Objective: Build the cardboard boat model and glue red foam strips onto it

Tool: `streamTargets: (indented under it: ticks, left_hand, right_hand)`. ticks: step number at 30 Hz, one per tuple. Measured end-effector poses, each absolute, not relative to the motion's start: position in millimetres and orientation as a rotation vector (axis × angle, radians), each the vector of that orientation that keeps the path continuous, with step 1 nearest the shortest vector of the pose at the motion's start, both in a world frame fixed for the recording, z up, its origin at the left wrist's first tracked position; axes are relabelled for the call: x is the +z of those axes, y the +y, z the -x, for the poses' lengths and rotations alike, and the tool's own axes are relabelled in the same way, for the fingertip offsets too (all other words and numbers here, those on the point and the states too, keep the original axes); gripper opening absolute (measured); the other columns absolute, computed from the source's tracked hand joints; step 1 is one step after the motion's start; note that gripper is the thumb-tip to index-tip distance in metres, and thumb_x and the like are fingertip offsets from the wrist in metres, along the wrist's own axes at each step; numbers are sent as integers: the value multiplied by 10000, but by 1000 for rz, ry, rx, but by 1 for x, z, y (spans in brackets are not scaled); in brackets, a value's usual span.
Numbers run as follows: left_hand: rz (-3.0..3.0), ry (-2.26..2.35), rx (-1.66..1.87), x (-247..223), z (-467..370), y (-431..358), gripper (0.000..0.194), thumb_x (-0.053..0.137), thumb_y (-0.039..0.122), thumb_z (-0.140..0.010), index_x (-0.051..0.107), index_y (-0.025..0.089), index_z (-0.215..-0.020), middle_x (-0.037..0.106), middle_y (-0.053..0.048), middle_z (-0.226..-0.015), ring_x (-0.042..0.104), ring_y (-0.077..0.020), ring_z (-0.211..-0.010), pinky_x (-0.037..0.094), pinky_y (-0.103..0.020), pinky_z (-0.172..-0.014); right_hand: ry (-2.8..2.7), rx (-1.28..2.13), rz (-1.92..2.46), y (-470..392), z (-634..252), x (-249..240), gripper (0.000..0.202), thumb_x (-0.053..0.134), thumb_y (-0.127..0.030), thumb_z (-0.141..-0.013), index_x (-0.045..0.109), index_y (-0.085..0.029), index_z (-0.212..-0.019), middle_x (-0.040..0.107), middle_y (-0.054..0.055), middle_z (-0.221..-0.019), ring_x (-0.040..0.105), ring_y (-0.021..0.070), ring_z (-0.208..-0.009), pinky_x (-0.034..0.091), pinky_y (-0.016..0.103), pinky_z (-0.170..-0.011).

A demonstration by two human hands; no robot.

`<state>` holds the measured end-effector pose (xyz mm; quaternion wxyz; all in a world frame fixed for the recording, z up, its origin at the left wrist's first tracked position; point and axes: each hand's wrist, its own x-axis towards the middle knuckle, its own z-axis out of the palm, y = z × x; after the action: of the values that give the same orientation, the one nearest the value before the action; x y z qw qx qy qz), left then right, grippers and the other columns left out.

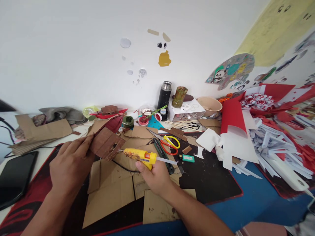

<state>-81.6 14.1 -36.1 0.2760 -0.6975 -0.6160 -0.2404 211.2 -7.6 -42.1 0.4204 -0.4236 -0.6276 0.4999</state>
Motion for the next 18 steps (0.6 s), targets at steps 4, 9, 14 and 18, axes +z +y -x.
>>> streamTargets:
  ticks: [4,9,14,18]
  left_hand:
    - [1869,-1666,-641,-37,81,14,405,586,271,-1087,759,164,-1438,863,-150,-1179,774,-315,-999,572,-425,-918]
    - [1871,-1605,-639,-35,80,13,349,589,240,-1093,781,118,-1357,867,-148,-1177,770,-306,-981,569,-401,-893]
    - [1893,-1593,-635,-34,79,13,378,591,236,-1082,779,107,-1383,864,-169,-1164,766,-325,-982,565,-416,-879]
    - [1905,-1622,-664,-36,80,13,422,584,251,-1080,755,142,-1450,864,-160,-1185,768,-325,-982,568,-421,-884]
  right_hand:
    - [-1567,1221,1070,-6,-212,-42,413,655,-510,-1041,799,-215,-1290,844,129,-1256,802,301,-1166,618,452,-1055]
    - [-1561,1191,1083,-5,-213,-42,397,665,-533,-1041,810,-207,-1214,859,117,-1131,814,298,-1050,640,428,-966]
    - [-1533,1204,1047,-3,-213,-42,428,658,-550,-1054,809,-207,-1260,858,113,-1116,812,301,-1064,647,405,-926]
    - [-1555,1187,1090,-4,-212,-44,406,666,-531,-1040,807,-209,-1242,857,118,-1141,802,308,-1102,633,426,-983]
